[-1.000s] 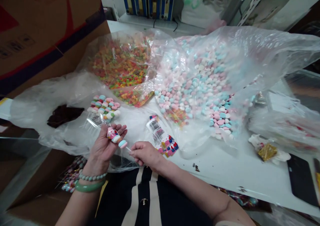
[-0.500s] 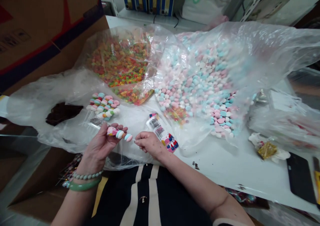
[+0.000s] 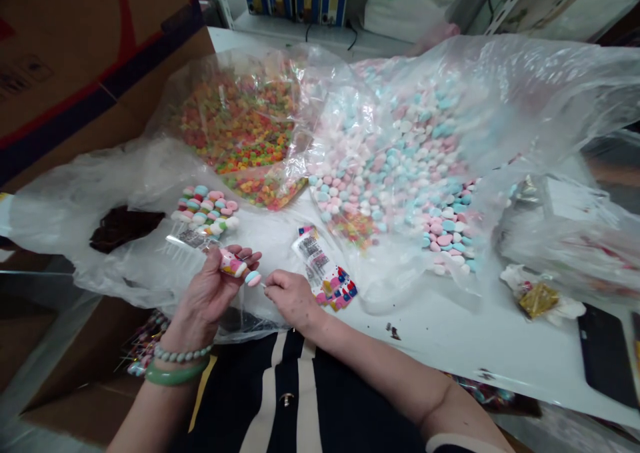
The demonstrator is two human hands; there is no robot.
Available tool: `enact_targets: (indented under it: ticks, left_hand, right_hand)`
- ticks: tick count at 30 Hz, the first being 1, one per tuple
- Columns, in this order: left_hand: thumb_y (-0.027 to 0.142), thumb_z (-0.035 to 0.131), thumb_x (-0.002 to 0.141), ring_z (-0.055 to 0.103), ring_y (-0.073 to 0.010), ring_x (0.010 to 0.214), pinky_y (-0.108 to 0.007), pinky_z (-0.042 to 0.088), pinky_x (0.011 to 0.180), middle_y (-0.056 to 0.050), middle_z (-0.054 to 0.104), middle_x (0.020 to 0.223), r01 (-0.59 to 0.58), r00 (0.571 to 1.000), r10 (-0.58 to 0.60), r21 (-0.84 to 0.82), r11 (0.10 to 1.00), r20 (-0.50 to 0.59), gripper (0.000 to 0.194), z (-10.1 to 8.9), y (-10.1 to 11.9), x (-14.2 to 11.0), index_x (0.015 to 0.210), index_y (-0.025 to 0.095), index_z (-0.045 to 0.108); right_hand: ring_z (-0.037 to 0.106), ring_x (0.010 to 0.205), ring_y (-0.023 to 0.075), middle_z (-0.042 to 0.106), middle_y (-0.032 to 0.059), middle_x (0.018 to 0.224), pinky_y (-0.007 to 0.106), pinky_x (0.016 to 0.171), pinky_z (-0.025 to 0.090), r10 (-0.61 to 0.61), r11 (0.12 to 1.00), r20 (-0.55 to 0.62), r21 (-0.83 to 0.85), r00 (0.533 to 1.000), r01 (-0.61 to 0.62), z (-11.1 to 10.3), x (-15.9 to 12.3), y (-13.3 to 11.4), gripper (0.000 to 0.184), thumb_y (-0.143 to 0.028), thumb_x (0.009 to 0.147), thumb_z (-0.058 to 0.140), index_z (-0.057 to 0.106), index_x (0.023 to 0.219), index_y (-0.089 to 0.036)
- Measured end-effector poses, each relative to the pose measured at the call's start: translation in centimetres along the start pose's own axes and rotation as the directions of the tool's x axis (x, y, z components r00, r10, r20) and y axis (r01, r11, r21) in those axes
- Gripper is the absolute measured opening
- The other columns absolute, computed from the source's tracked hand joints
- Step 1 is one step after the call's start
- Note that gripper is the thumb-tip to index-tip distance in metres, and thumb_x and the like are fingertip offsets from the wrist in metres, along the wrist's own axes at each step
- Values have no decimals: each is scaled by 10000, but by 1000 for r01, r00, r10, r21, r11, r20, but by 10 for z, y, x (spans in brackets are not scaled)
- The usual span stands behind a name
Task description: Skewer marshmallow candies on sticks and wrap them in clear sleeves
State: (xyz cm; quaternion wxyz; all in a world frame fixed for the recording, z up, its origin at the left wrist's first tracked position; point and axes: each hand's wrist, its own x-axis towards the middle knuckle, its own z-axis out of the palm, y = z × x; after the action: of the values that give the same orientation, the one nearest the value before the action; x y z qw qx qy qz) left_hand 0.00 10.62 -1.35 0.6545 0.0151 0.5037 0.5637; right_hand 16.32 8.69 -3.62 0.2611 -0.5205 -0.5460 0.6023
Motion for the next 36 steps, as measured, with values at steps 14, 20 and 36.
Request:
enact_targets:
  ticks: [14,20,36]
  left_hand:
    - [362,578,903,686,-251,878,-413,564,782,-111,693,949,11,999,-7,-93,996,49,236,1,-4,7,914,137,647]
    - [268,500,946,625,-160,661,-317,551,695,-39,618,716,-46,999,45,-114,992,-12,195,9,-20,8,853,148,622]
    - [179,541,915,622,-134,642,-313,563,736,6,606,665,-89,996,87,-136,987,-21,176,5,-4,16,755,155,608]
  right_hand:
    - [536,673,132,606,-36,666,243,669,394,-102,995,-81,-20,992,100,1,10,2,102,-213,764,565,650,707,-211]
    - [599,779,149,685,-32,789,251,745,423,-106,994,-75,-38,992,104,8,14,1,119,-214,803,563,663,741,-231]
    - [598,760,161,697,46,856,258,662,374,-404,733,90,-563,910,381,3,12,-1,180,-172,878,479,657,875,-198]
